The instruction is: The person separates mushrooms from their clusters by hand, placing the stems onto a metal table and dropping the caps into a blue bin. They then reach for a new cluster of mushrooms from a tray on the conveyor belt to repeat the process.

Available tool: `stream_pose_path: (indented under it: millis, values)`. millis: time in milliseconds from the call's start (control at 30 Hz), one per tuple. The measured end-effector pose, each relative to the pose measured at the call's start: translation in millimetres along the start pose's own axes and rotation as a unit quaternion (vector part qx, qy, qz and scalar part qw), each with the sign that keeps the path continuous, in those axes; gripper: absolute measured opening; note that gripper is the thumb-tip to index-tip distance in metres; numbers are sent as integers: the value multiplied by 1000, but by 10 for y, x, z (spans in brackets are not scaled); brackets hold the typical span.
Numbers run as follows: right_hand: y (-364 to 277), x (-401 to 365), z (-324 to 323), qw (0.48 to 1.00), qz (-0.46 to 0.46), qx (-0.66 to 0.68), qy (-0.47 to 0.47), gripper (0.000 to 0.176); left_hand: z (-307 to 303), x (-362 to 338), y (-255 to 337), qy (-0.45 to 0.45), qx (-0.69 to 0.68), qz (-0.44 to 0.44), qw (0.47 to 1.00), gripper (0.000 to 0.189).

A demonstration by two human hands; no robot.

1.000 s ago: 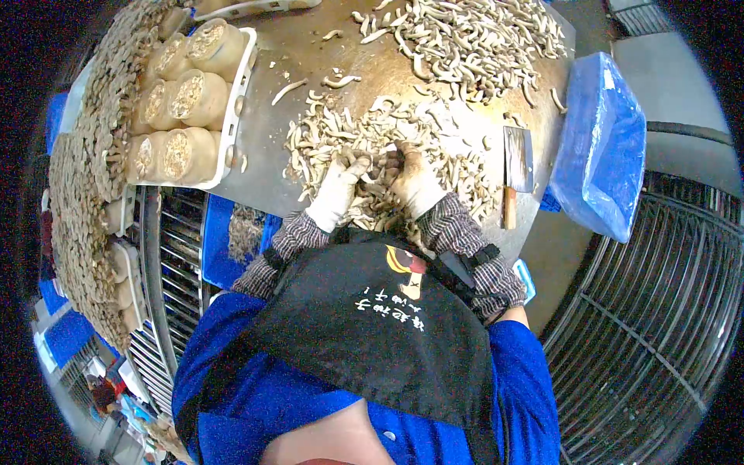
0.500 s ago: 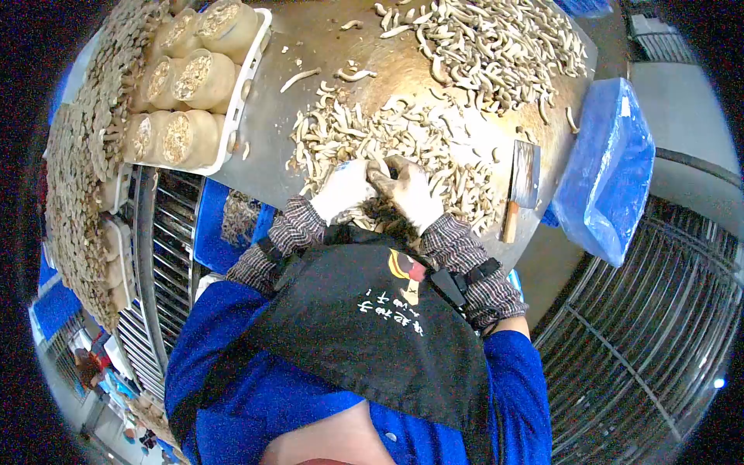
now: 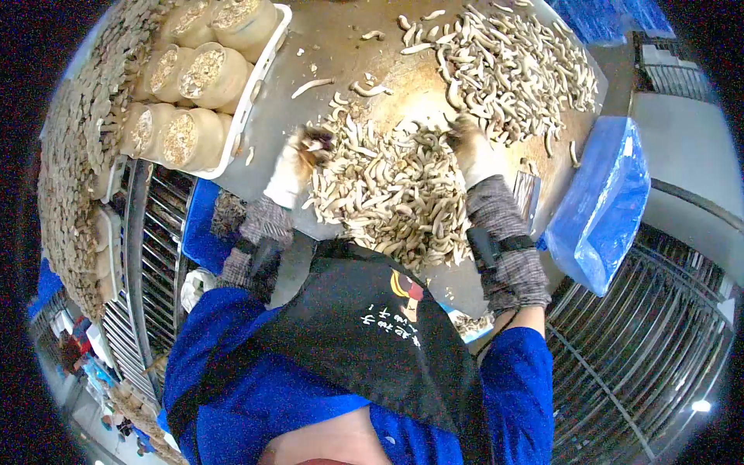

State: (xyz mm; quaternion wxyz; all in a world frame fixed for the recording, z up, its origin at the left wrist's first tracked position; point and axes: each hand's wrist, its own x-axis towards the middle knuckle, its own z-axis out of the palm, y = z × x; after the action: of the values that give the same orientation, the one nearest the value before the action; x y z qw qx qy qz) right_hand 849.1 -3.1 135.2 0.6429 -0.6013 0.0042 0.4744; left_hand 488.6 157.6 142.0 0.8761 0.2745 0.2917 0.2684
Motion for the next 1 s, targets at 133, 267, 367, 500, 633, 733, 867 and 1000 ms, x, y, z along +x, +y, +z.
stream_pose_path:
  millis: [133, 267, 367, 500, 633, 733, 867, 1000]
  values:
    - [41, -557, 1058, 875, -114, -467, -52, 47, -306, 298, 553, 224, 369, 79, 899, 37]
    - [345, -45, 1463, 708, -318, -624, -88, 43, -679, 476, 613, 244, 505, 183, 807, 34]
    - [321, 182, 1686, 667, -341, -653, -114, 46, -594, 25, 676, 254, 729, 175, 611, 37]
    - [261, 351, 1848, 602, -280, -740, -106, 42, -1107, -384, 379, 246, 772, 217, 545, 39]
    - [150, 434, 2294, 608, -297, -727, -114, 36, -1338, -451, 251, 316, 702, 188, 611, 29]
    - [210, 441, 2829, 566, -382, -697, -219, 26, -1053, -285, 346, 291, 734, 143, 597, 19]
    - [774, 861, 2910, 509, -414, -724, -211, 24, -794, 200, 373, 186, 705, 192, 657, 24]
    - [96, 501, 2766, 648, -185, -712, -198, 32, -402, 536, 513, 110, 628, 54, 769, 33]
